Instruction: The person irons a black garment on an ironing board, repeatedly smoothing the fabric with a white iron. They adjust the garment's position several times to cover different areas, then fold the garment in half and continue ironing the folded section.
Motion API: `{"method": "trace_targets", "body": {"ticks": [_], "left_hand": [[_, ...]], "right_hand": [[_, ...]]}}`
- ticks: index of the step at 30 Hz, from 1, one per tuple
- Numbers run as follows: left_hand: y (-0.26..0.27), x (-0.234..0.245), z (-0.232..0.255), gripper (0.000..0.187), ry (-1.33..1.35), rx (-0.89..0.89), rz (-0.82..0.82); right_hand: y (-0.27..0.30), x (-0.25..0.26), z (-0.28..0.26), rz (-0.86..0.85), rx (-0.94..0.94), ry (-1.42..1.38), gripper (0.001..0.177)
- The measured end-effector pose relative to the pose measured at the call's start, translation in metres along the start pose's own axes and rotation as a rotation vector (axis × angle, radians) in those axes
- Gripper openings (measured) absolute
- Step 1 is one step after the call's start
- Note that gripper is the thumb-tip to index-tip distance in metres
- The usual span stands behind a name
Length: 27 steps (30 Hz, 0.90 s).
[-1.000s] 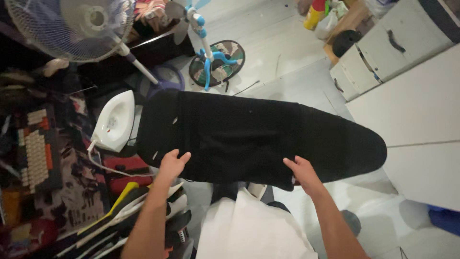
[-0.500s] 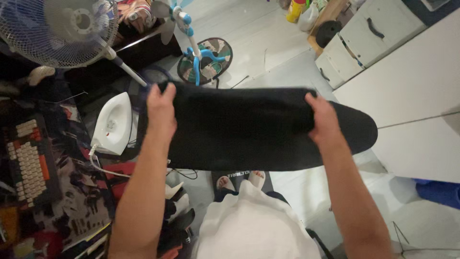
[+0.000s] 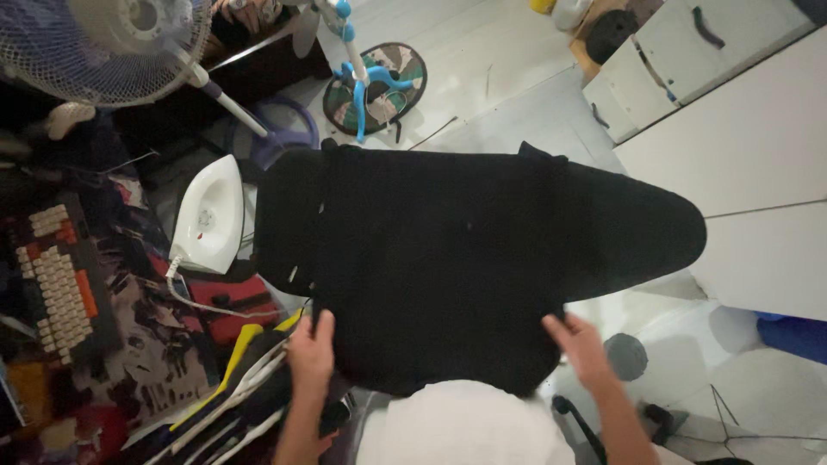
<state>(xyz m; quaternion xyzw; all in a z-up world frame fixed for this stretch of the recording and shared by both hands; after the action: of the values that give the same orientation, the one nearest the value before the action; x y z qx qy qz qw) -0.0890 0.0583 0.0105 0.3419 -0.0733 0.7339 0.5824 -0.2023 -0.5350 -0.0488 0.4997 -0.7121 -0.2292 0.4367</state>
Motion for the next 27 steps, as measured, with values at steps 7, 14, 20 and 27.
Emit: {"method": "trace_targets", "body": {"ticks": [7,14,20,27], "left_hand": [[-0.020,-0.008,-0.039,0.031,-0.224,-0.233,0.333],[-0.086,-0.026,0.077,0.028,-0.305,-0.519,0.322],[-0.138,-0.058,0.104,0.036,-0.399,-0.388,0.312],[-0.235,-0.075,0.140,0.038,-0.459,-0.336,0.316]], "right_hand": [[-0.013,-0.007,-0.006,0.469,0.406,0.175,0.032],[0.008,0.008,-0.103,0.682,0.687,0.268,0.030],[-0.021,-0.004,-0.154,0.593,0.582,0.354,0.036],[-0.112,0.019,-0.209,0.521,0.513,0.034,0.048]]}}
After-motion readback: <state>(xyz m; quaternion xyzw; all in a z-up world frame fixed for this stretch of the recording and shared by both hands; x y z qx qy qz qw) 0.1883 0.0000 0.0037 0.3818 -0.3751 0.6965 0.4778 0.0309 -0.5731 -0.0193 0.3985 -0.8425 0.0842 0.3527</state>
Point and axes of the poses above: each hand's wrist, its own y-axis away from the middle knuckle, its own x-axis out of the back of the hand, z = x × y, the point moved 9 cm from there along -y, towards the middle knuckle, and after that the axes turned 8 degrees about -x, right-handed, at the moved point
